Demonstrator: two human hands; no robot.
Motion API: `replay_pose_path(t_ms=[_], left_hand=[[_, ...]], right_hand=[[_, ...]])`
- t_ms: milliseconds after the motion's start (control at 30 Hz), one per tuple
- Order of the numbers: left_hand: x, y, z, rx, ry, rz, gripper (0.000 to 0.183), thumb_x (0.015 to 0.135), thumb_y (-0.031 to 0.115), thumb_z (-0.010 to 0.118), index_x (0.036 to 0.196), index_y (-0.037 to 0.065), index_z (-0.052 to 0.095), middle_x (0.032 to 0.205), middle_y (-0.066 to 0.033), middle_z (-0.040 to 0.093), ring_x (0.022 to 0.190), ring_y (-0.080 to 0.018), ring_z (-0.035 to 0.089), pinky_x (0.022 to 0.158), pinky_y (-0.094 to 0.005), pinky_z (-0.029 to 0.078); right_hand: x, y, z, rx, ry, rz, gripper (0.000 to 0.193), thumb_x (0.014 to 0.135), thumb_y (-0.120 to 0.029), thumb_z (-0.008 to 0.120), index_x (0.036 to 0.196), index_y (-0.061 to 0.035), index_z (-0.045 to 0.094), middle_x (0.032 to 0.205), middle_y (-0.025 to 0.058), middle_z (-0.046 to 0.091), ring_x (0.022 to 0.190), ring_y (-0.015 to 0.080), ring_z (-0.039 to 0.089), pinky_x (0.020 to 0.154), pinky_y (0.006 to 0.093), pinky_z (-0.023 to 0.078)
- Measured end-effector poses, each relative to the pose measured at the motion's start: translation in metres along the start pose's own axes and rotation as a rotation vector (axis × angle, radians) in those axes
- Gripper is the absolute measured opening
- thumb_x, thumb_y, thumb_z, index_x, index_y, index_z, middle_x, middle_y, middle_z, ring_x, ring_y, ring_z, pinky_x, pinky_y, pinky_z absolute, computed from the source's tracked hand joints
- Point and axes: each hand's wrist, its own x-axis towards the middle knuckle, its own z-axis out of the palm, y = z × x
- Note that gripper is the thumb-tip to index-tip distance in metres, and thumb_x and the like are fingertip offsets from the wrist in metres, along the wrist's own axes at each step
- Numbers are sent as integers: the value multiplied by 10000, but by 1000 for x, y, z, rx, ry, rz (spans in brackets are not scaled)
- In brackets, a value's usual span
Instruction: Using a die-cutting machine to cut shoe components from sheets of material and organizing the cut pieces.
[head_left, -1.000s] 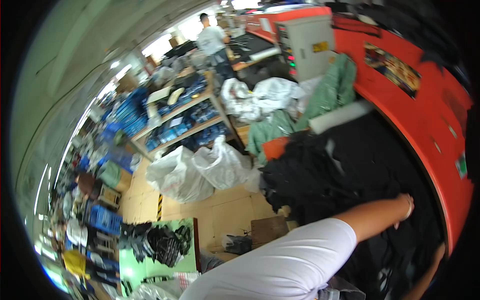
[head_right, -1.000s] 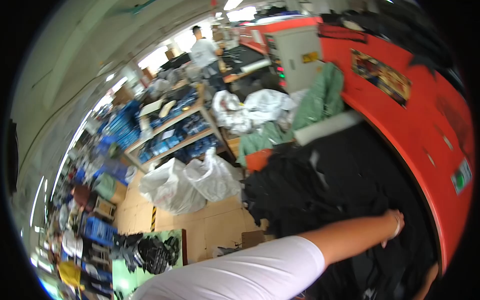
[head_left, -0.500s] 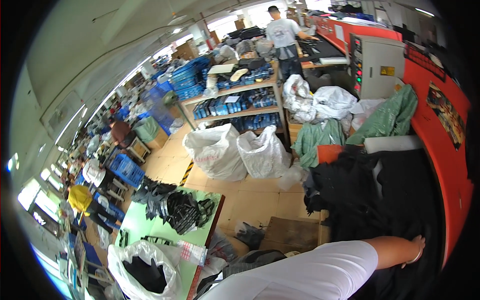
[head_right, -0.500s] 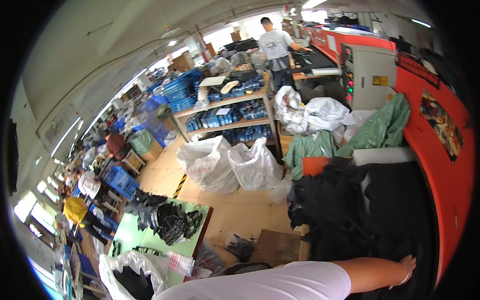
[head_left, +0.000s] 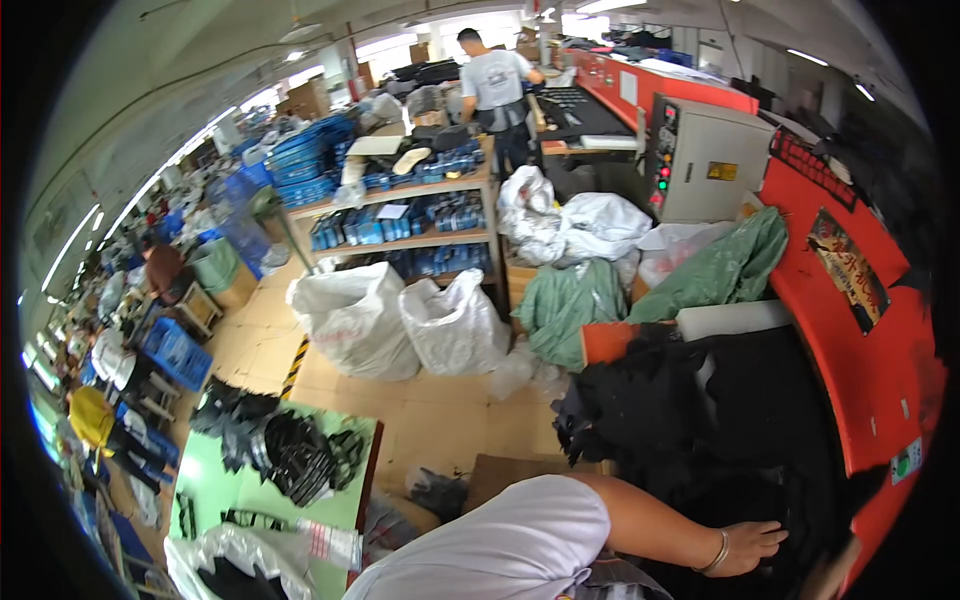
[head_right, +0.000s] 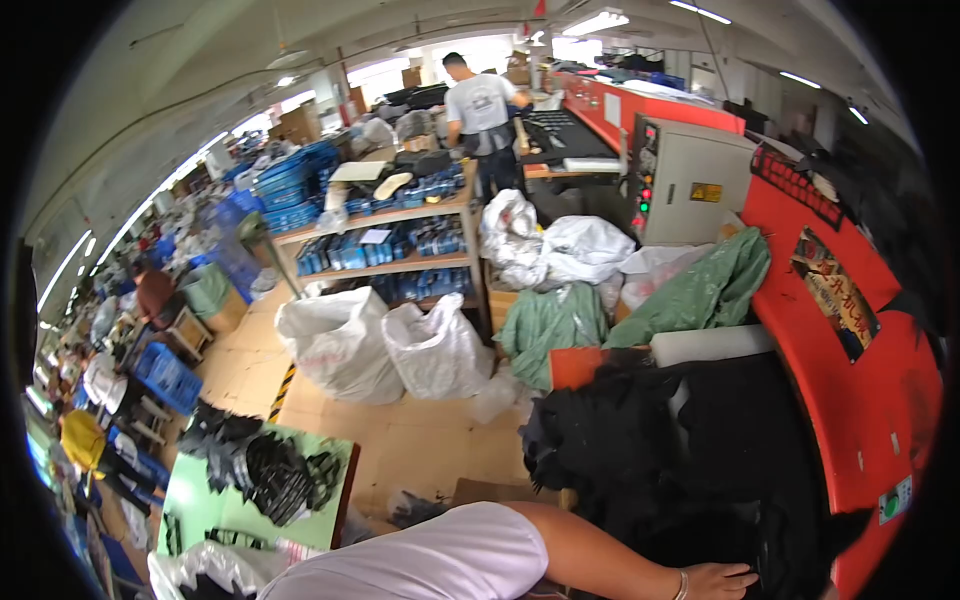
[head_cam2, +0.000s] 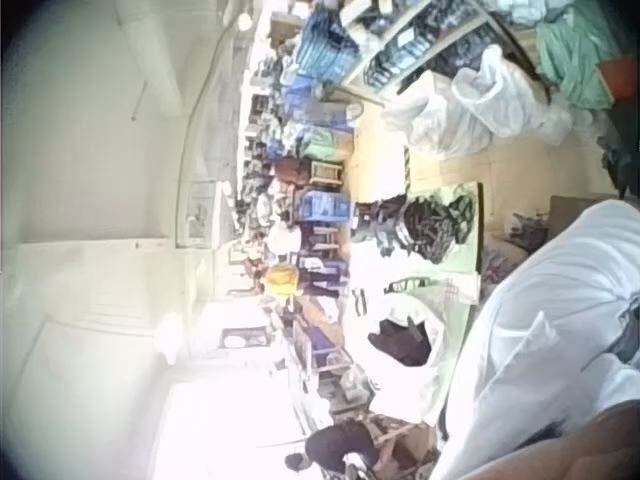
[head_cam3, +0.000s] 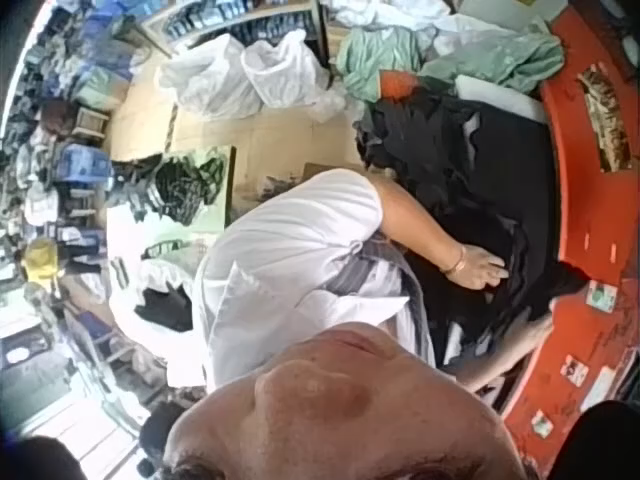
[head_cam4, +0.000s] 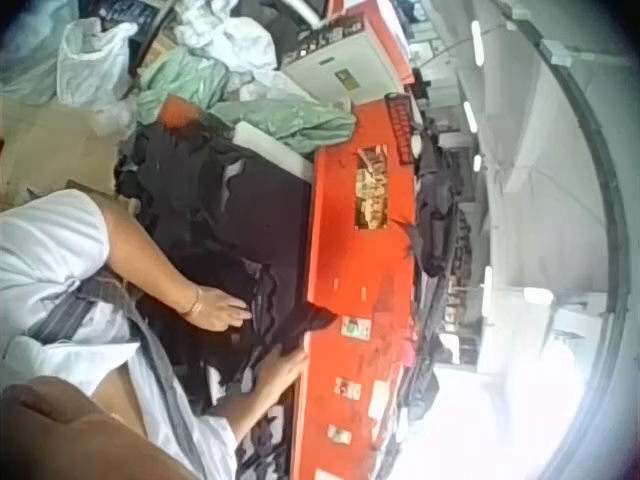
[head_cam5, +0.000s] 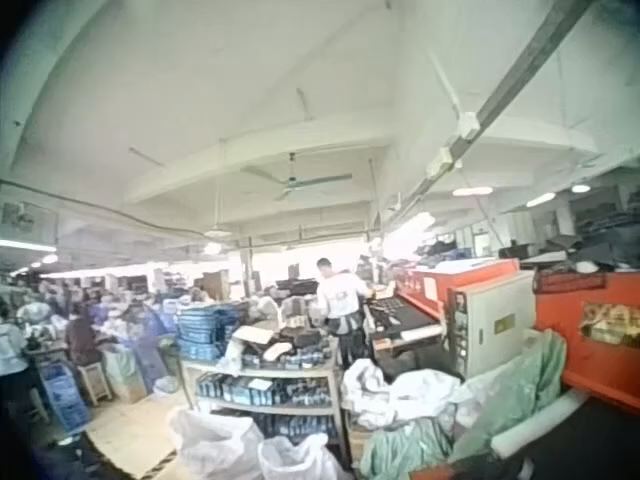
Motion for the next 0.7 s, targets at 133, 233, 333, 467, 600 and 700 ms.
replay_pose_path(t_ms=[133,233,333,467,600,700], left_hand=[[-24,-30,-52,-855,350,-153,517,854,18,426,1371,11,430,1477,-166,326,1419,-265,226,1176,-398,191],[-41,-54,-54,-1190,343,-395,680,812,138,500,1457,71,297,1369,-190,475,1214,-354,475,1020,-414,381],[-84,-90,-61,-576,-87,-107,323,766,130,569,1085,89,599,1205,-262,539,929,-381,609,804,-467,502],[-98,-107,-52,-532,-328,-144,279,686,167,695,921,78,576,887,-132,629,895,-331,589,757,-451,492],[-95,-110,-45,-437,-209,-48,441,579,244,799,915,111,548,884,-62,587,966,-251,559,866,-389,437],[-88,-104,-43,-508,-132,57,436,590,240,801,922,112,548,845,-70,589,917,-258,584,926,-388,419]], right_hand=[[-22,2,132,733,-572,289,377,758,33,605,1126,40,528,917,172,585,986,251,591,876,370,473],[27,-113,67,726,-517,77,326,742,-51,640,1060,15,611,912,170,660,896,297,649,807,391,502],[42,-122,75,607,-937,16,449,668,-47,651,1116,-68,635,1000,180,673,952,321,651,832,385,494],[70,-109,101,792,-1065,-279,330,854,-231,608,1102,-15,640,1027,137,673,964,266,632,851,366,483],[96,-40,128,649,-545,457,329,886,-306,606,1014,-10,670,916,146,687,896,267,647,806,365,500],[74,35,161,281,-606,562,473,908,-424,534,1132,-18,629,1137,181,628,1083,357,576,922,409,456]])
